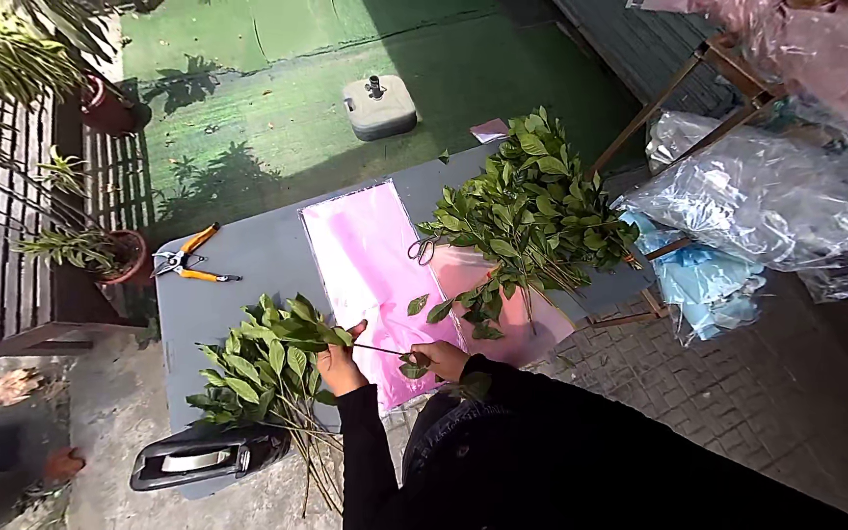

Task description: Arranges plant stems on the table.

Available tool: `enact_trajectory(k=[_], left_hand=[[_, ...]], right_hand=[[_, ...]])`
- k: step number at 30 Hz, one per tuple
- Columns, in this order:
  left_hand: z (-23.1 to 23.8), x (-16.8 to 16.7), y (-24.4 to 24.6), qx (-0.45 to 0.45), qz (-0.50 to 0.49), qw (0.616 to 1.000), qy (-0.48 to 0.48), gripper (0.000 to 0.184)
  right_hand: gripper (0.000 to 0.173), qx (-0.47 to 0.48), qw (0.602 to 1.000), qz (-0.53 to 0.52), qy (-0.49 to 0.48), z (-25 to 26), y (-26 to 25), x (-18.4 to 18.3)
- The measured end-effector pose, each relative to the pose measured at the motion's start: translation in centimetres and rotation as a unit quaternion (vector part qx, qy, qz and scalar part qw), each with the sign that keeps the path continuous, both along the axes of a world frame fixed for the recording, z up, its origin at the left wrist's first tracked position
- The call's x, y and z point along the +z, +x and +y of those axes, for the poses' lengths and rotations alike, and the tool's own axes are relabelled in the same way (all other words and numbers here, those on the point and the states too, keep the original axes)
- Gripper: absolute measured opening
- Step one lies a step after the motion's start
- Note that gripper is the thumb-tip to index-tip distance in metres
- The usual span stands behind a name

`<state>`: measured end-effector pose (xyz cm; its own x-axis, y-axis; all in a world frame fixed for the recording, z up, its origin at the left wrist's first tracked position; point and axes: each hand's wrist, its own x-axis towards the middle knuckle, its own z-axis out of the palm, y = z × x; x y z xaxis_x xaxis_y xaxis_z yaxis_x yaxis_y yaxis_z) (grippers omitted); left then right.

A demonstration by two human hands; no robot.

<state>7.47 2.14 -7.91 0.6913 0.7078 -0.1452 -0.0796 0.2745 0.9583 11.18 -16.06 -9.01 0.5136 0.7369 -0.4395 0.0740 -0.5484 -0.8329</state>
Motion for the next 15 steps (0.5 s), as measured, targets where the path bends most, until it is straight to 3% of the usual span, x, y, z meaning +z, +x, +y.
enact_trajectory(k=[2,5,8,9,11,12,13,15], left_hand=[[3.2,0.7,-1.1,0.064,-0.020,0.998,-0.015,0.033],[6.9,2.2,-3.0,0.137,0.024,0.990,0.016,0.036],[10.7,2.0,-4.8,0.200,0.226,0.940,0.158,0.017],[11.7,1.1,-5.7,0.176,0.299,0.916,0.202,0.035],[12.6,-1.1,-6.8,0.104,0.406,0.854,0.309,0.083],[12.0,-2.0,-7.0,0.090,0.427,0.820,0.370,0.091],[10.9,-2.8,-7.2,0.068,0.428,0.797,0.421,0.089],[7.9,-4.6,-8.1,-0.037,0.438,0.773,0.458,0.069]], right_hand=[[0.031,0.076,0.995,-0.058,-0.034,-1.1,-0.7,-2.1],[0.030,0.075,0.985,-0.130,-0.081,-2.6,-0.4,-3.7],[0.057,-0.103,0.966,-0.167,-0.168,-4.9,1.7,-3.5],[0.057,-0.211,0.942,-0.191,-0.179,-6.3,2.8,-3.9],[0.061,-0.416,0.851,-0.238,-0.214,-9.8,6.0,-5.2],[0.065,-0.478,0.810,-0.235,-0.247,-11.7,8.0,-6.0],[0.064,-0.504,0.789,-0.211,-0.283,-13.5,9.7,-6.5],[0.045,-0.499,0.788,-0.154,-0.326,-16.2,11.5,-6.2]])
